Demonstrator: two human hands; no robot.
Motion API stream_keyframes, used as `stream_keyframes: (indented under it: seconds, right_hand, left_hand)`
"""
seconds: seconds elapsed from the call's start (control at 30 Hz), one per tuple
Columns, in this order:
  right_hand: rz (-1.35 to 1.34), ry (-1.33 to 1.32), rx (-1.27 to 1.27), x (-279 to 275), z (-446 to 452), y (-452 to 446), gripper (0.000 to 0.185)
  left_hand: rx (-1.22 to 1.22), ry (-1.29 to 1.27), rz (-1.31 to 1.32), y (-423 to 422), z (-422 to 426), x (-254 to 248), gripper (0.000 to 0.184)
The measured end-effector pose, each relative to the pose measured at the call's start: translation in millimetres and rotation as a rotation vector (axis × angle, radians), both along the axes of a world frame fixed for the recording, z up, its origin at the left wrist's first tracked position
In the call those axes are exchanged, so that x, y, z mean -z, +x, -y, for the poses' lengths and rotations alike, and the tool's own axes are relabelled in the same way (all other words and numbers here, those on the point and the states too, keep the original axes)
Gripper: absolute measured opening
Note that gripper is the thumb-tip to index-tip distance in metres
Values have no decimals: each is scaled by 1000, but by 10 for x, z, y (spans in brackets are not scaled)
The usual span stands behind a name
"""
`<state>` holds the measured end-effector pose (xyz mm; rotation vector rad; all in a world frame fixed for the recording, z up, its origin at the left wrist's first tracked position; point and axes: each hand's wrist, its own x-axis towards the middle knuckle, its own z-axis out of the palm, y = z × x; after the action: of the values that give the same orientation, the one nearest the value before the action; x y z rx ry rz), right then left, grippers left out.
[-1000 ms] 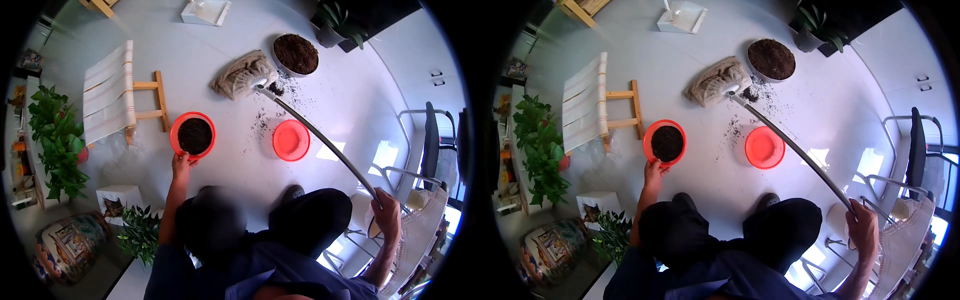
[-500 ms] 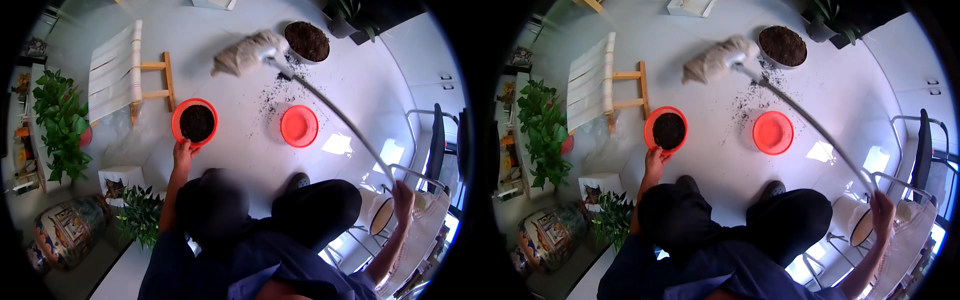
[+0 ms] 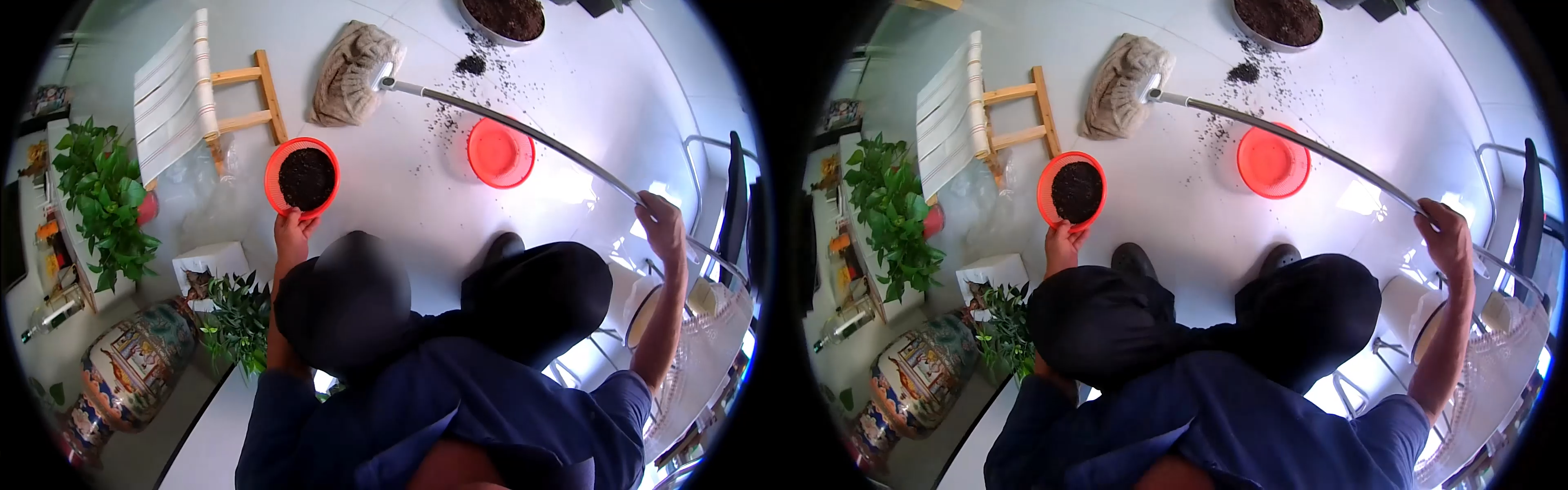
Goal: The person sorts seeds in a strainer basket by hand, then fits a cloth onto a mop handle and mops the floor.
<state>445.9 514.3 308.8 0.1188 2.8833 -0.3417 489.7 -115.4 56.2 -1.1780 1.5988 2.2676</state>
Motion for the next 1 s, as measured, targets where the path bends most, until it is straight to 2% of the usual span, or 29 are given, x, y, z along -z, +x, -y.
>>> stream_keyframes:
  seconds: [0.2,0.27,0.33,0.4,0.5,0.53,0.6,0.67,0.7,0.73,0.9,1.0]
  right_hand:
    - [-58,230,82,-480,-748,328,22]
    - [-119,244,25,-601,-1127,448,21]
    - [14,361,184,-847,-1225,472,20]
    - [32,421,163,-994,-1657,494,27]
    - [-110,459,16,-1038,-2106,502,34]
    - [-190,484,-36,-1065,-2161,472,33]
    - [-104,485,60,-1237,-1906,256,30]
    - [-241,627,-881,-1297,-1727,-28,38]
    - [-324,641,-956,-1231,-1862,-115,41]
    - [-327,646,-954,-1203,-1852,-166,41]
    - [-65,545,-389,-1183,-1328,-439,24]
    - [-130,539,-300,-1154,-976,-592,28]
  left_hand:
    - [45,42,17,-169,-65,159,30]
    - [70,59,19,-258,-47,261,29]
    - [83,50,18,-369,-49,347,28]
    - [73,51,11,-469,-51,356,28]
    - [70,52,-5,-593,17,350,28]
    - [72,55,-4,-624,55,366,28]
    - [68,52,19,-654,126,394,28]
    - [78,31,-16,-703,149,345,29]
    - [79,32,-17,-717,161,341,30]
    - [80,35,-22,-724,168,345,30]
    - [98,24,17,-774,87,309,29]
    - [128,11,60,-833,3,347,29]
